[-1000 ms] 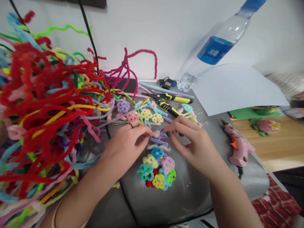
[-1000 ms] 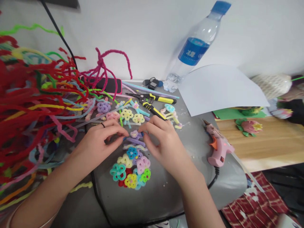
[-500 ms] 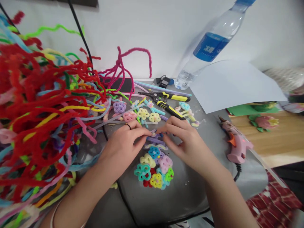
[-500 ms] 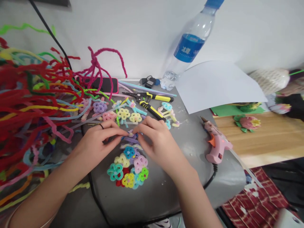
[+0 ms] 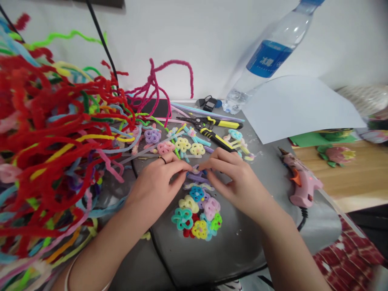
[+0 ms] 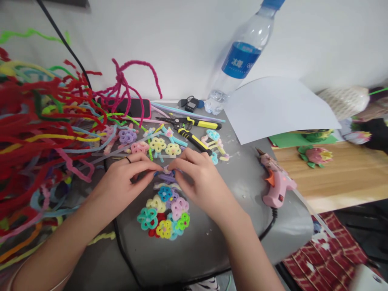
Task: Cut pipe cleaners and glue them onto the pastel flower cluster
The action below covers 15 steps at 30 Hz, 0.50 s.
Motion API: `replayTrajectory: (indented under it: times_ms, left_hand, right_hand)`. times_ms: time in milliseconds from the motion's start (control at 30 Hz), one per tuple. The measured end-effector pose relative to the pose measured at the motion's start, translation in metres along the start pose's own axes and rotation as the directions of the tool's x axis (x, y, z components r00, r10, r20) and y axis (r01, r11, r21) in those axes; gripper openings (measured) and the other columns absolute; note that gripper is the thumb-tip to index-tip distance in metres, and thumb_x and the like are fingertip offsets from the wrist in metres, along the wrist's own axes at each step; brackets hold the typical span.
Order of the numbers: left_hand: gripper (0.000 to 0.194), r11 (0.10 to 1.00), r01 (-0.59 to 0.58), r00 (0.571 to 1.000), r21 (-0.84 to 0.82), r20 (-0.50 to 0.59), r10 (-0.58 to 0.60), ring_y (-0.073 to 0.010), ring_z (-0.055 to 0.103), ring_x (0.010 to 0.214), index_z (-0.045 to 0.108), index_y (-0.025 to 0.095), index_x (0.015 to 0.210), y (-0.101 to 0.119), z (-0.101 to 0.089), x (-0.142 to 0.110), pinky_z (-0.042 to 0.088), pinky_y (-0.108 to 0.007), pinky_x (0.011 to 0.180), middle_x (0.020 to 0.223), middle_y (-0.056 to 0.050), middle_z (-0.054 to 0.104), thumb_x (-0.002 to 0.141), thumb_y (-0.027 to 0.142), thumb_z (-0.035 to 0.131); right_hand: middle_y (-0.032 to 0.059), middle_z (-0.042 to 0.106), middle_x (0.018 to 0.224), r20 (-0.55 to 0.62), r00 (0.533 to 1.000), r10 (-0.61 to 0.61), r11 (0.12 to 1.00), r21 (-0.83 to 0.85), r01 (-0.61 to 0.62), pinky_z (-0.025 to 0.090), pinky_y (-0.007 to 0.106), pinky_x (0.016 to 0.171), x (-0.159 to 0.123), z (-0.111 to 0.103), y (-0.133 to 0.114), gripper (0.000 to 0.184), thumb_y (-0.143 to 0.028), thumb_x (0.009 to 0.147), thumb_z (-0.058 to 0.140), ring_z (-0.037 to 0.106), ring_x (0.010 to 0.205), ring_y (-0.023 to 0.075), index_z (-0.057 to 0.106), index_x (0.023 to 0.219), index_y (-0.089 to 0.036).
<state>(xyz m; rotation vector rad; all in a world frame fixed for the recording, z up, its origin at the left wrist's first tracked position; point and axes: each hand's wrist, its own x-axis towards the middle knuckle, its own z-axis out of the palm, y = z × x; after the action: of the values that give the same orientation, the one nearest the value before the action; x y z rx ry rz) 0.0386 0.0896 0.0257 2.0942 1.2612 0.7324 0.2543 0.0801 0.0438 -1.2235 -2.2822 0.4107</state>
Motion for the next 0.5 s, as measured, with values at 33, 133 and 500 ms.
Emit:
replayTrajectory:
  times_ms: [33,133,500]
  left_hand:
    - [0.027,1.000,0.002,1.000,-0.003,0.000,-0.002,-0.0159,0.068,0.080,0.078,0.023,0.101,0.0000,0.0000,-0.0003,0.047,-0.028,0.068,0.098,-0.002,0.072,0.093,0.007,0.058]
    - [0.026,1.000,0.006,1.000,-0.006,-0.007,-0.006,-0.0154,0.066,0.078,0.078,0.023,0.101,0.0003,-0.0005,-0.0006,0.045,-0.028,0.067,0.098,-0.002,0.072,0.094,0.008,0.057]
    - [0.027,0.999,0.011,0.999,-0.039,0.031,-0.010,-0.0139,0.064,0.077,0.080,0.024,0.103,-0.0010,0.0017,-0.0020,0.044,-0.027,0.066,0.095,-0.001,0.068,0.093,0.008,0.060]
  right_hand:
    - [0.0045,0.062,0.087,-0.014,1.000,0.004,1.000,0.003,-0.004,0.043,0.034,0.071,-0.0001,-0.0007,-0.0003,0.021,-0.007,0.097,0.051,0.062,0.082,0.0202,0.068,0.098,-0.020]
    - [0.0034,0.062,0.086,-0.059,0.998,0.031,1.000,0.003,-0.031,0.042,0.033,0.070,-0.0008,-0.0039,-0.0002,0.021,-0.006,0.096,0.051,0.061,0.081,0.0192,0.066,0.097,-0.020]
    - [0.0036,0.061,0.086,-0.043,0.999,0.031,0.999,0.024,-0.030,0.042,0.033,0.070,-0.0003,0.0015,0.0002,0.020,-0.007,0.097,0.052,0.061,0.081,0.0190,0.069,0.099,-0.017]
